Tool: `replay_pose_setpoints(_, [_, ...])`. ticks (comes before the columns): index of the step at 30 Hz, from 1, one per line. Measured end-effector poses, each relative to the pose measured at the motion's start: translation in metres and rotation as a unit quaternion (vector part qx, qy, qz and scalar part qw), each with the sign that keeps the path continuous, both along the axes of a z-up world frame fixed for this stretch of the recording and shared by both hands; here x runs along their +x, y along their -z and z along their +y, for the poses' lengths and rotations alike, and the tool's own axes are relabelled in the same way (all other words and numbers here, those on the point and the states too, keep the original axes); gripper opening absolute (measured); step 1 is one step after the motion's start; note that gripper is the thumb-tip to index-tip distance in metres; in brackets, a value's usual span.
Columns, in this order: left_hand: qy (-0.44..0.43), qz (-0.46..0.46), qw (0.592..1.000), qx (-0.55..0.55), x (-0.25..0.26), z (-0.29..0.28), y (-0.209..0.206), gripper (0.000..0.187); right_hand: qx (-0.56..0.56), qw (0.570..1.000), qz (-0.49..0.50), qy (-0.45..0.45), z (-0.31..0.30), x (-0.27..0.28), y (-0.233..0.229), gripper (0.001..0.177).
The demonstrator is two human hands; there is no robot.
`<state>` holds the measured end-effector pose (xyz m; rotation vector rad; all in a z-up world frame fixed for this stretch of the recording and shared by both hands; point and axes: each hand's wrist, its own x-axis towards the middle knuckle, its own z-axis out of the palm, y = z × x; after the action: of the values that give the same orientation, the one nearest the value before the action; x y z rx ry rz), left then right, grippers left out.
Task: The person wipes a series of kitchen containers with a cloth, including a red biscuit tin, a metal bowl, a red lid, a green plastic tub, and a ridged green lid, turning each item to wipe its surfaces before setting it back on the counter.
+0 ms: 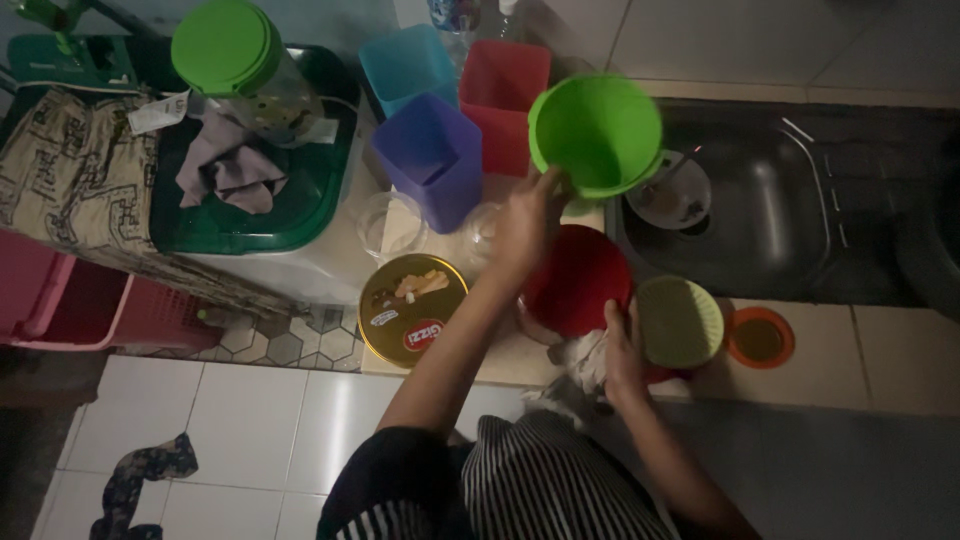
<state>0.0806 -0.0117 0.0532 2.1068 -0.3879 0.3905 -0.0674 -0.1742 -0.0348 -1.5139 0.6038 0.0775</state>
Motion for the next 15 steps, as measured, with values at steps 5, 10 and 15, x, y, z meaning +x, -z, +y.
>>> replay_pose_setpoints(5, [-0.065,-0.082,0.994,-0.026,-0.034,0.018,-0.067,0.02,0.057,0.997,0.014,0.051,0.005,0.018,0.003,0.09])
replay_pose_setpoints(10, [-0.097,-0.091,0.988,-0.074,-0.072,0.051,-0.093,0.029,0.096,0.992,-0.053,0.063,-0.01,0.064,0.047,0.076])
replay_pose_setpoints(15, [-0.133,-0.034,0.986,-0.091,-0.109,0.066,-0.09,0.031,-0.414,0.893,-0.155,-0.087,-0.019,0.111,0.097,0.069])
